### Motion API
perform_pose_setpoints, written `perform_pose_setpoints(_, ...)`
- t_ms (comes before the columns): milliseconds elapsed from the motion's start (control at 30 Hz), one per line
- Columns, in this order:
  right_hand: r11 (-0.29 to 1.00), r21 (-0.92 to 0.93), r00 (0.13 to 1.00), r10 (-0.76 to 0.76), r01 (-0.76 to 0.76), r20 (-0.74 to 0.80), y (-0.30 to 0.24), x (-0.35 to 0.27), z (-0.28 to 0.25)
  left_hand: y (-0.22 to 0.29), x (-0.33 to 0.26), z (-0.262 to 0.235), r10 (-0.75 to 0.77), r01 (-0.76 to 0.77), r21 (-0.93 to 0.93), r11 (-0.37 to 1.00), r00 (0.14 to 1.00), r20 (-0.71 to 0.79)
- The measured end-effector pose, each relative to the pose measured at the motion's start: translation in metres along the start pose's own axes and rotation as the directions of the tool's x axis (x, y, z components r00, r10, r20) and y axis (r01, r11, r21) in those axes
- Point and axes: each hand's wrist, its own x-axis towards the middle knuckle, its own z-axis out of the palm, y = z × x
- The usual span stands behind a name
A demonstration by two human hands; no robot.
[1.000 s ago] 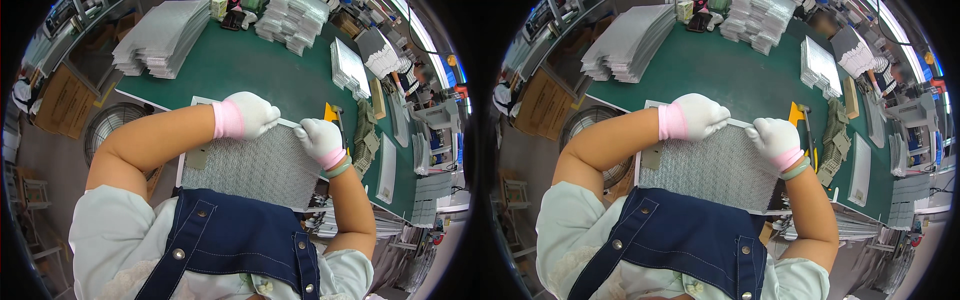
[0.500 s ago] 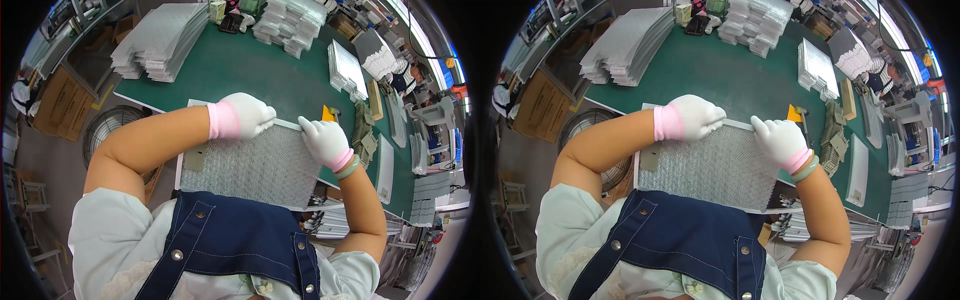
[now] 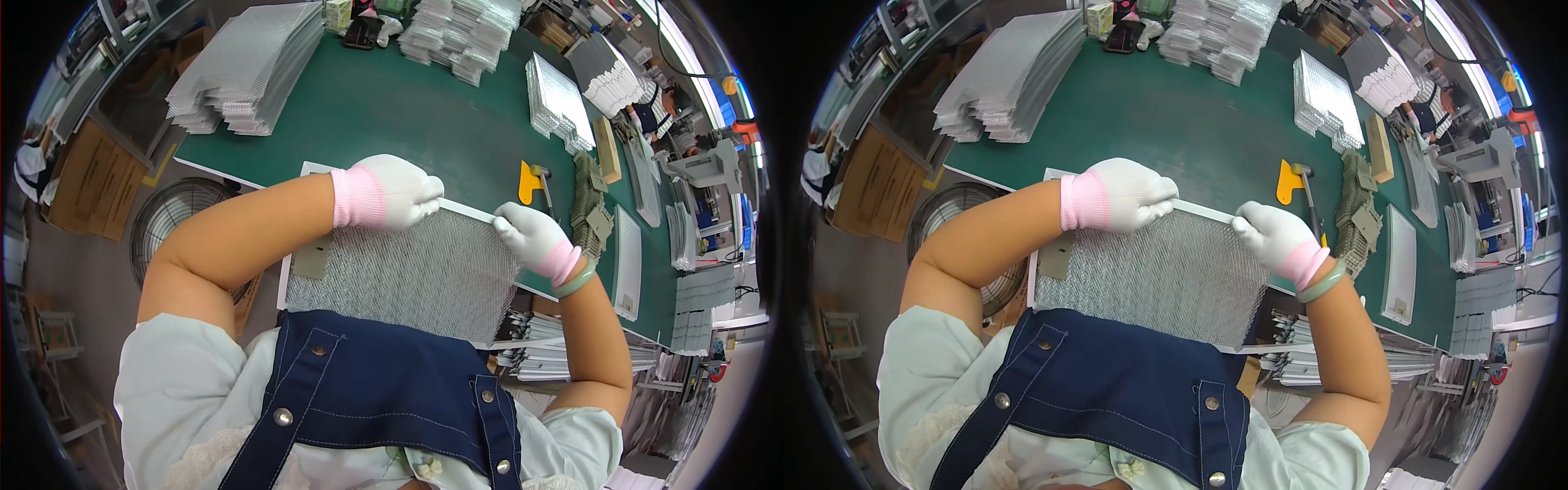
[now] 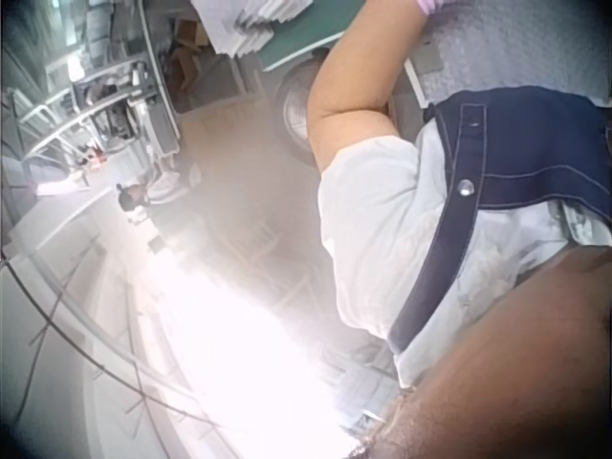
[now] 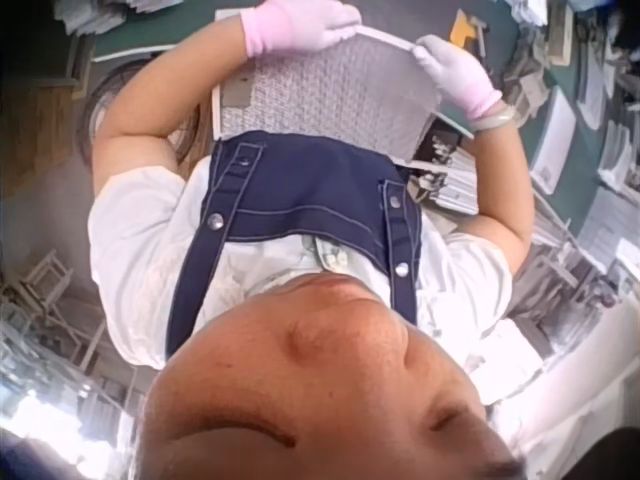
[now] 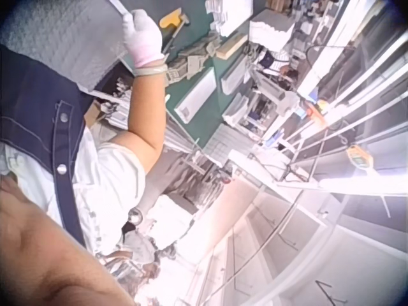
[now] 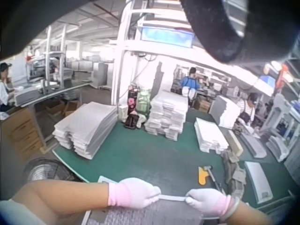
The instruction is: The person assembles air filters by placing a plastic frame onto a mesh sheet, inserting a plastic component, and securing the assembly with a stapler. They then use a utility knife to trim excess material and a hammer to adjust parts. The process is repeated for multiple units on a green workbench in a factory setting.
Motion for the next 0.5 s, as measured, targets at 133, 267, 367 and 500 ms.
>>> perform_pose_setpoints(133, 0.89, -0.445, 0.921, -0.249, 0.096, -0.299, -0.003, -0.01, 0.027, -0.002, -0.003, -0.002, -0.007, 0.007, -0.07, 0.998, 1.0, 0.0)
perform_pose_setpoints(267, 0.97, -0.236, 0.914, -0.147, 0.059, -0.379, 0.005, -0.011, 0.04, 0.007, 0.006, -0.015, -0.098, 0.127, -0.14, 0.982, 0.976, 0.195)
perform_pose_setpoints(367, 0.99, -0.135, 0.937, -0.082, 0.037, -0.34, 0.0, -0.009, 0.031, -0.001, 0.017, -0.017, -0.143, 0.195, -0.156, 0.968, 0.945, 0.296)
perform_pose_setpoints(500, 0.991, -0.064, 0.99, 0.114, -0.119, -0.08, -0.002, -0.014, 0.024, 0.003, 0.013, -0.012, -0.083, 0.134, -0.155, 0.979, 0.952, 0.294)
